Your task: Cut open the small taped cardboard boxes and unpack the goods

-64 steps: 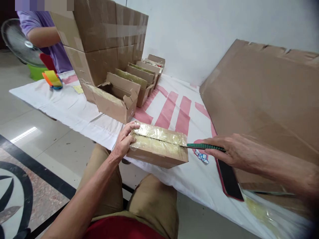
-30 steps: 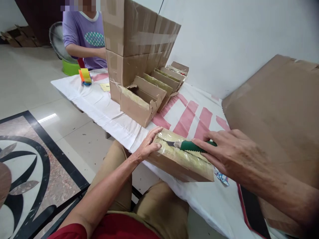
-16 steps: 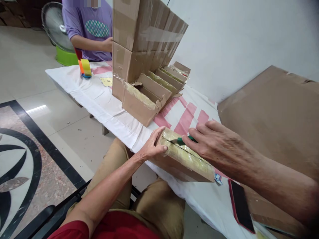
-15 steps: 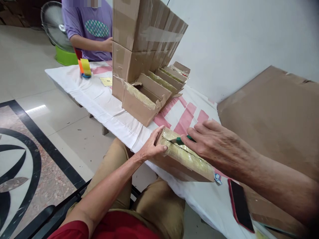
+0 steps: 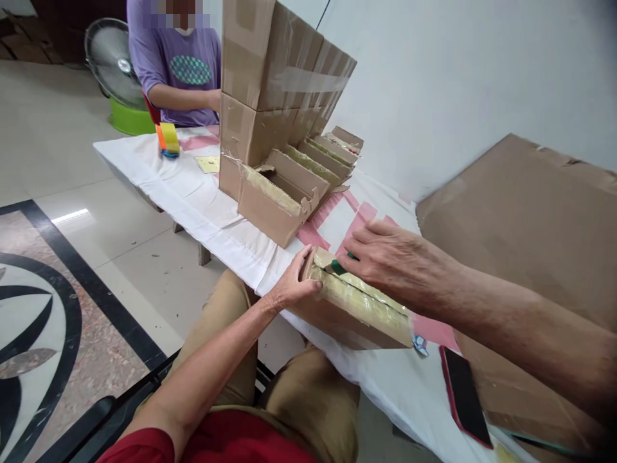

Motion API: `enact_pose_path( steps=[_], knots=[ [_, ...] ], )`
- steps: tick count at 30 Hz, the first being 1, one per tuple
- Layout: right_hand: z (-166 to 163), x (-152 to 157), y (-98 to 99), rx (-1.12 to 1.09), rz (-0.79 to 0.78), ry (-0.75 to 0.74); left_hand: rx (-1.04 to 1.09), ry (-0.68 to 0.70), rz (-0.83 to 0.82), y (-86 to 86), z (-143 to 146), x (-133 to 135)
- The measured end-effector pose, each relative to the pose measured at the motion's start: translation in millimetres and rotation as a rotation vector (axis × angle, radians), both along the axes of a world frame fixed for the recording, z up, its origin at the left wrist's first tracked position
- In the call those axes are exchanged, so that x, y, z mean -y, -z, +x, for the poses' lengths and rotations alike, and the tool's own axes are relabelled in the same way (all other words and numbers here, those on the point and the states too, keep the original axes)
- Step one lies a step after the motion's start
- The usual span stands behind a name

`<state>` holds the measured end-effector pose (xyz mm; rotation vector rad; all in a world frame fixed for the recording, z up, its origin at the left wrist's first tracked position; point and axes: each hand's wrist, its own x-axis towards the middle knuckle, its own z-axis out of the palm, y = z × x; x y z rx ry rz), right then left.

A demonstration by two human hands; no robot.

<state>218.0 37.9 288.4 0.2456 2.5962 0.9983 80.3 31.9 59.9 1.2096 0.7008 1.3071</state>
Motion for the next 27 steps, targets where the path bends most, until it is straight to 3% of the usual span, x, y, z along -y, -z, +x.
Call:
enact_pose_path(
  steps=[11, 17, 20, 23, 25, 27],
  knots=[
    [22.9, -7.3, -6.6, -0.163, -0.122, 0.039, -0.026, 0.003, -0.011, -3.6, -0.5, -0.6],
    [60.2, -12.8, -28.7, -0.341, 0.0, 0.221, -0.01, -0.019, -0.034, -1.2, 2.0, -2.6],
    [67.4, -8.2, -31.9, -0.561, -0.2, 0.4, 0.033, -0.017, -0.018, 1.6, 3.5, -2.7],
    [72.3, 11.6, -21.3, -0.73, -0.502, 0.708, 0.037, -0.071, -0.021, 3.1, 5.1, 0.3],
    [83.7, 32.0, -8.0, -0.855, -0.564, 0.888, -0.01, -0.165, -0.033, 2.2, 5.5, 5.1],
    [105.0, 55.2, 8.7, -1.025, -0.51, 1.021, -0.092, -0.286, -0.02, -0.9, 4.3, 12.0]
  ],
)
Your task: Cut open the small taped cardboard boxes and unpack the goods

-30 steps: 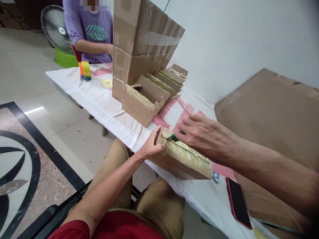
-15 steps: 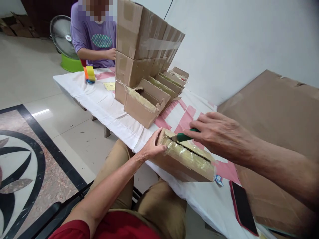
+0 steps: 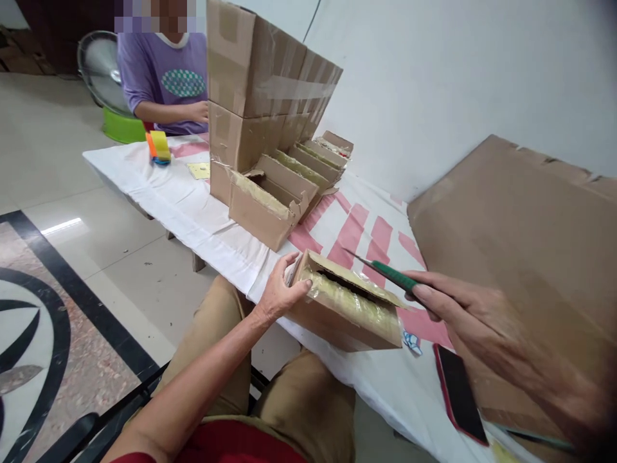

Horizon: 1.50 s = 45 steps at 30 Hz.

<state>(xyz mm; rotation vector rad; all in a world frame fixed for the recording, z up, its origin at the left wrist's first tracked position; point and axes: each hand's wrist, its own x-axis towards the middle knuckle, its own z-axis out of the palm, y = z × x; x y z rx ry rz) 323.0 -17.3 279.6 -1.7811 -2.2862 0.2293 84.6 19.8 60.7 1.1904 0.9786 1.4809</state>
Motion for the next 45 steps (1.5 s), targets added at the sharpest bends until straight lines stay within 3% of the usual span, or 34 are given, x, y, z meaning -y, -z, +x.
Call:
enact_pose_path(
  steps=[4, 8, 11, 14, 19, 21, 23, 26, 30, 33, 37, 41, 45],
  knots=[
    [57.9, 42.6, 45.3, -0.213, 0.138, 0.383, -0.185, -0.139, 0.089, -11.2, -6.6, 16.1],
    [103.7, 61.5, 113.4, -0.403, 0.151, 0.598, -0.275, -0.16, 0.096, -22.7, -10.4, 28.6],
    [115.3, 61.0, 168.9, -0.347, 0.095, 0.629, -0.289, -0.178, 0.069, -28.7, -9.1, 34.0],
    [108.8, 58.9, 209.7, -0.149, 0.087, 0.574, -0.235, -0.132, -0.032, -34.3, -7.6, 35.4],
    [103.8, 58.4, 237.4, 0.165, 0.25, 0.319, -0.046, 0.026, -0.149, -47.9, -9.1, 37.2],
    [113.5, 56.0, 236.1, 0.153, 0.315, 0.301, -0.059, 0.027, -0.131, -52.2, -11.8, 41.1],
    [124.8, 52.9, 224.3, -0.005, 0.366, 0.309, -0.116, 0.025, -0.107, -52.3, -16.0, 46.6],
    [128.9, 49.3, 185.0, -0.293, 0.372, 0.302, -0.205, 0.04, -0.017, -43.3, -24.6, 55.0],
    [93.9, 39.1, 118.3, -0.41, 0.361, 0.219, -0.308, 0.041, 0.132, -25.1, -35.7, 62.4],
    [53.3, 19.2, 87.1, -0.387, 0.297, 0.043, -0.362, 0.047, 0.194, -17.4, -41.1, 65.2],
    [15.4, -14.8, 77.5, -0.311, 0.143, -0.083, -0.411, 0.029, 0.288, -19.3, -46.6, 65.9],
    [8.3, -39.8, 82.1, -0.327, 0.0, -0.015, -0.425, 0.064, 0.361, -29.5, -54.9, 60.2],
    [16.5, -51.2, 86.5, -0.466, -0.007, 0.067, -0.33, 0.195, 0.427, -40.1, -62.0, 46.4]
  ],
)
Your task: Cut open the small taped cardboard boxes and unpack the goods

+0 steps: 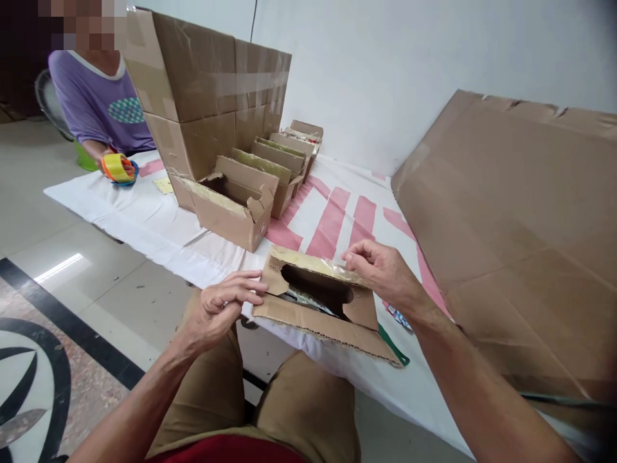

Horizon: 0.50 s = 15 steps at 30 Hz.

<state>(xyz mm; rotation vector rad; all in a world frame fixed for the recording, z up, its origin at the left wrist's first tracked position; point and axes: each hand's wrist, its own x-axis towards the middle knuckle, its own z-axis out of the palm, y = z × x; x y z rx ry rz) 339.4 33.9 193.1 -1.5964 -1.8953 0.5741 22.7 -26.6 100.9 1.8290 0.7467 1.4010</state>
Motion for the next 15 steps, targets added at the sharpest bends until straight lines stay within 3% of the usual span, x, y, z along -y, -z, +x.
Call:
enact_pose_path(
  steps=[2, 7, 11, 15],
  knots=[
    [2.7, -0.8, -0.6, -0.035, -0.007, 0.021, 0.024, 0.066, -0.024, -6.8, -2.2, -7.6],
    [-5.5, 4.5, -5.2, 0.031, -0.136, -0.099, -0.1, 0.183, -0.148, -36.1, -3.6, -21.3],
    [-15.3, 6.2, 2.8, -0.047, -0.164, -0.137, -0.326, 0.08, -0.366, -61.7, 7.3, -30.9],
    [-16.2, 7.9, 11.3, -0.056, -0.113, -0.126, -0.529, 0.077, -0.299, -76.4, 23.0, -45.3]
  ],
)
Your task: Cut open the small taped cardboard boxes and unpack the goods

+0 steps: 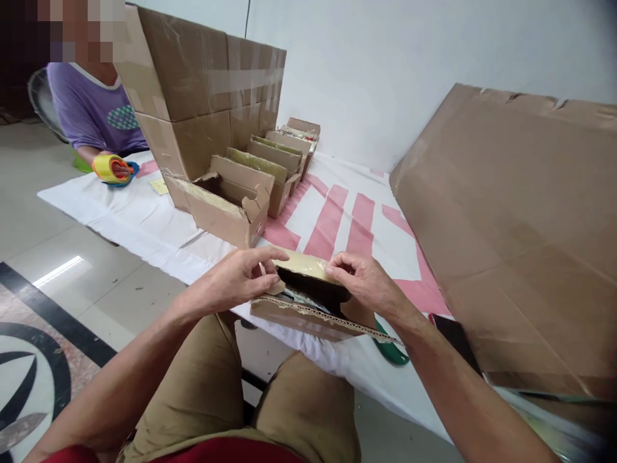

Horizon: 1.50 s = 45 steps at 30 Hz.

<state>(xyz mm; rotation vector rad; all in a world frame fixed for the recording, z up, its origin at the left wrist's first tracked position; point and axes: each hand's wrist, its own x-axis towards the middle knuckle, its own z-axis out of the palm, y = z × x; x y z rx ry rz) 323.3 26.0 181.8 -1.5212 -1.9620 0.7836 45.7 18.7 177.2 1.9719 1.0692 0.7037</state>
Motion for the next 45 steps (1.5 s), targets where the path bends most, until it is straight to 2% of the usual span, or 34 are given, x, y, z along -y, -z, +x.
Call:
enact_pose_path(
  steps=[6, 11, 16, 21, 26, 28, 33, 36, 39, 42, 45],
  knots=[
    [0.8, 0.9, 1.6, -0.015, 0.02, 0.038, -0.428, 0.059, 0.363, -9.8, 20.4, -18.4],
    [-0.2, 1.6, 3.8, -0.032, 0.045, 0.076, -0.746, 0.02, 0.484, -9.4, 39.0, -19.2],
    [-0.9, 5.2, 7.6, -0.094, 0.088, 0.139, -0.667, 0.001, 0.593, 2.2, 38.8, -15.4],
    [1.1, 5.0, 14.4, -0.212, 0.083, 0.196, -0.634, -0.022, 0.608, 9.4, 36.0, -13.9],
    [12.8, -0.8, 16.5, -0.551, 0.019, 0.318, -0.716, -0.028, 0.627, 9.2, 36.0, -11.5],
    [17.5, -1.4, 15.1, -0.646, -0.027, 0.322, -0.724, -0.026, 0.635, 10.3, 35.9, -11.5],
    [26.9, 8.2, 7.0, -0.643, 0.059, 0.305, -0.623, -0.044, 0.658, 17.4, 33.3, -18.1],
    [42.6, 26.4, -0.5, -0.668, 0.141, 0.363, -0.438, -0.03, 0.611, 17.2, 26.6, -18.9],
    [73.1, 60.6, -5.8, -0.647, 0.204, 0.499, -0.203, -0.048, 0.5, 10.1, 13.9, -13.2],
    [114.4, 111.8, -1.5, -0.533, 0.32, 0.676, -0.112, -0.102, 0.38, 4.3, -1.3, -6.8],
    [158.4, 172.6, 17.0, -0.285, 0.397, 0.838, -0.089, -0.151, 0.36, 9.2, -11.1, 1.5]
  ],
)
